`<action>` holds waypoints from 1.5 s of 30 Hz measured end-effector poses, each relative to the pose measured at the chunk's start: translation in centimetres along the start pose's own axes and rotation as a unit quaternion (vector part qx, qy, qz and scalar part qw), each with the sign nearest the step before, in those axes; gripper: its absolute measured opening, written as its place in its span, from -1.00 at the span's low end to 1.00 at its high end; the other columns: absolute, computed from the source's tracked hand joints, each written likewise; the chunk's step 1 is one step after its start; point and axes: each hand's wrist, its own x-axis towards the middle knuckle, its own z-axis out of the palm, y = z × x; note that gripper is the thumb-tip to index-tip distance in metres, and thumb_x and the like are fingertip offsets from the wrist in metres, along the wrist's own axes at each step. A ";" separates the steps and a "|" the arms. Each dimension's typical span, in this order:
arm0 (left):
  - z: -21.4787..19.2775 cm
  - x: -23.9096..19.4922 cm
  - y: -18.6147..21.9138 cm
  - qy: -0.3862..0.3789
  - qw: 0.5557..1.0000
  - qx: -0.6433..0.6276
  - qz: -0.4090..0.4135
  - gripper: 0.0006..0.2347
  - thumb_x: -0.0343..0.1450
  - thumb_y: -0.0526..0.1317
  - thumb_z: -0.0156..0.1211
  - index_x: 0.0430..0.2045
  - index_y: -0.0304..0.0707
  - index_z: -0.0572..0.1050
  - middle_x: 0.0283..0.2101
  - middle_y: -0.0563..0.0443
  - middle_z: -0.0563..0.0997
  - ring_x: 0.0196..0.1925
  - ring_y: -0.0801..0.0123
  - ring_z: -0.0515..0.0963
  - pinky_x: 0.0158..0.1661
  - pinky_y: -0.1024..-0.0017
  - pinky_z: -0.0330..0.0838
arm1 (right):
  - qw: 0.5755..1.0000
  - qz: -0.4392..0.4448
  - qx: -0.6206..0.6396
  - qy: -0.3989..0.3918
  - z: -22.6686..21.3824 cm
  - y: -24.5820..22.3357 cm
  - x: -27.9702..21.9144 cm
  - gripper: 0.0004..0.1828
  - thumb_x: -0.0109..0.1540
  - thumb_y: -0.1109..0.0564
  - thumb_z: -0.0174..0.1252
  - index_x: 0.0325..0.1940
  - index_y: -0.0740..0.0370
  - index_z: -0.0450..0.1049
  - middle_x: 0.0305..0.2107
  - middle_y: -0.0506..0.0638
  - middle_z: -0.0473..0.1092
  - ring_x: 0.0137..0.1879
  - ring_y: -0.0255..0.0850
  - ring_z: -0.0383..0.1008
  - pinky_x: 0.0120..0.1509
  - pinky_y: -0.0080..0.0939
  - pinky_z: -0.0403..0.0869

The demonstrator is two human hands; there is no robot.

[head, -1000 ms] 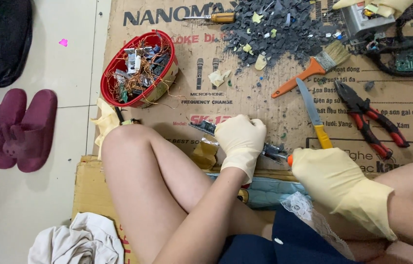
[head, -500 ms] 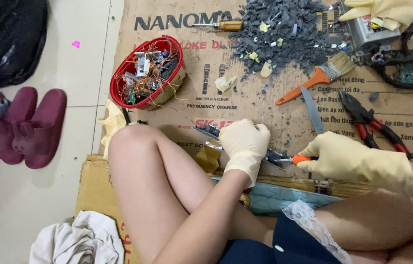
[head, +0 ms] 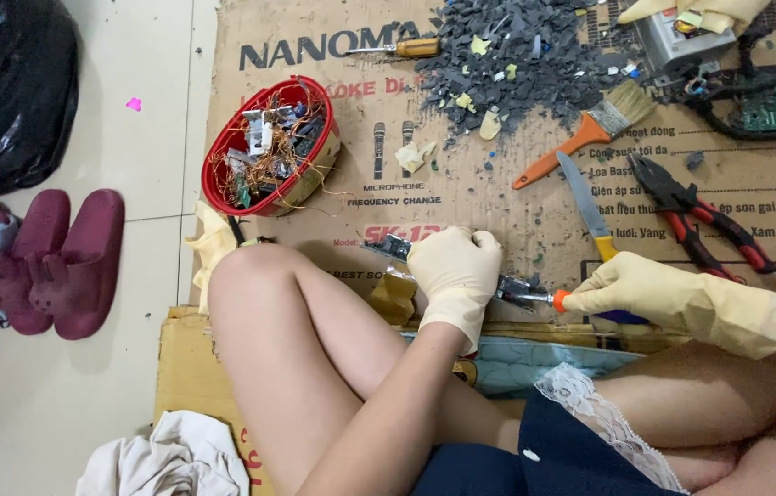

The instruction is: The person sits on the floor and uses a screwdriver and pliers to disassemble a small electronic device. They remove screws and components from the device, placing them into a red container.

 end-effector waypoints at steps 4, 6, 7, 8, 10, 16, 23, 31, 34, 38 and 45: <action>0.0 0.0 0.2 0.003 1.000 0.013 -0.007 -0.73 0.23 -0.12 0.05 -0.75 -0.27 0.64 -0.69 -0.18 0.58 -0.66 -0.04 0.49 -0.47 0.22 0.37 | 0.980 0.009 0.166 -0.107 -1.1 1.3 1.5 -0.71 0.17 0.32 0.32 -0.26 0.77 0.72 -0.78 0.28 0.33 -0.75 -0.20 0.06 -0.73 -0.29 -0.02; 0.0 0.1 0.3 0.004 1.000 0.003 -0.003 -0.74 0.23 -0.12 0.06 -0.74 -0.25 0.64 -0.69 -0.18 0.58 -0.66 -0.05 0.49 -0.46 0.22 0.37 | 0.969 0.003 0.193 -0.151 -1.3 1.3 1.5 -0.65 0.20 0.24 0.29 -0.34 0.77 0.67 -0.81 0.22 0.23 -0.79 -0.23 -0.06 -0.76 -0.27 -0.12; -0.1 0.0 0.2 0.005 1.000 0.004 -0.006 -0.74 0.23 -0.12 0.06 -0.74 -0.25 0.64 -0.69 -0.18 0.58 -0.66 -0.05 0.49 -0.46 0.22 0.37 | 0.970 0.003 0.191 -0.153 -1.3 1.8 1.8 -0.65 0.20 0.24 0.29 -0.34 0.77 0.67 -0.81 0.22 0.23 -0.79 -0.23 -0.06 -0.76 -0.27 -0.12; -0.1 0.0 0.2 0.005 1.000 0.005 -0.006 -0.74 0.23 -0.12 0.06 -0.74 -0.25 0.64 -0.68 -0.18 0.58 -0.65 -0.05 0.49 -0.45 0.22 0.37 | 0.960 0.007 0.216 -0.180 -1.4 2.2 2.2 -0.66 0.21 0.23 0.27 -0.31 0.73 0.64 -0.80 0.21 0.25 -0.80 -0.23 -0.04 -0.79 -0.28 -0.10; 0.0 0.1 0.3 0.004 1.000 0.006 -0.005 -0.74 0.24 -0.12 0.06 -0.74 -0.25 0.64 -0.68 -0.19 0.59 -0.65 -0.06 0.50 -0.44 0.21 0.38 | 0.948 0.011 0.241 -0.206 -1.7 3.2 3.0 -0.68 0.22 0.21 0.25 -0.29 0.70 0.60 -0.79 0.21 0.27 -0.82 -0.24 -0.02 -0.82 -0.29 -0.07; 0.1 0.0 0.1 -0.009 1.000 0.002 -0.005 -0.75 0.23 -0.12 0.06 -0.72 -0.22 0.66 -0.67 -0.16 0.60 -0.63 -0.05 0.51 -0.39 0.23 0.39 | 0.997 0.010 -0.071 -0.022 0.4 -3.8 -2.2 -0.62 0.12 0.06 0.41 -0.31 0.53 0.82 -0.58 0.22 0.56 -0.46 -0.15 0.37 -0.34 -0.22 0.32; -0.1 0.0 0.2 -0.002 1.000 0.018 -0.015 -0.72 0.26 -0.09 0.04 -0.70 -0.24 0.65 -0.67 -0.19 0.59 -0.64 -0.07 0.50 -0.45 0.18 0.39 | 0.966 0.007 -0.258 -0.021 0.7 -7.3 -3.1 -0.69 0.18 0.02 0.34 -0.36 0.37 0.75 -0.60 0.11 0.57 -0.56 -0.23 0.37 -0.41 -0.29 0.35; 0.1 0.3 0.9 -0.002 1.000 0.025 -0.004 -0.69 0.25 -0.09 0.05 -0.74 -0.31 0.64 -0.69 -0.21 0.58 -0.68 -0.05 0.48 -0.50 0.20 0.35 | 0.985 -0.073 -0.095 -0.126 -2.2 -0.6 3.2 -0.43 0.15 -0.01 0.44 -0.77 0.51 0.50 -0.80 0.07 0.25 -0.60 -0.19 0.07 -0.50 -0.18 0.11; -0.4 -0.3 0.1 0.020 1.000 0.008 0.003 -0.73 0.24 -0.13 0.05 -0.78 -0.26 0.62 -0.68 -0.15 0.59 -0.66 -0.07 0.48 -0.48 0.19 0.35 | 0.976 -0.003 0.096 -0.196 -1.1 -0.8 2.7 -0.61 0.19 0.22 0.31 -0.38 0.80 0.71 -0.84 0.24 0.26 -0.78 -0.19 -0.01 -0.72 -0.25 -0.07; -0.2 -0.2 0.1 0.026 0.999 -0.014 0.020 -0.75 0.25 -0.14 0.06 -0.77 -0.25 0.63 -0.66 -0.12 0.60 -0.66 -0.03 0.48 -0.47 0.23 0.37 | 0.984 -0.015 0.049 -0.173 -1.4 -0.2 2.8 -0.61 0.19 0.14 0.37 -0.51 0.64 0.68 -0.79 0.17 0.33 -0.71 -0.19 0.09 -0.66 -0.23 0.04; 0.4 0.0 -0.2 0.008 1.000 -0.010 -0.004 -0.75 0.26 -0.13 0.04 -0.71 -0.17 0.66 -0.66 -0.14 0.60 -0.65 -0.05 0.50 -0.47 0.22 0.36 | 0.991 -0.029 -0.047 -0.124 -1.9 -0.2 1.8 -0.57 0.13 0.07 0.40 -0.43 0.65 0.78 -0.73 0.20 0.43 -0.62 -0.15 0.21 -0.56 -0.21 0.16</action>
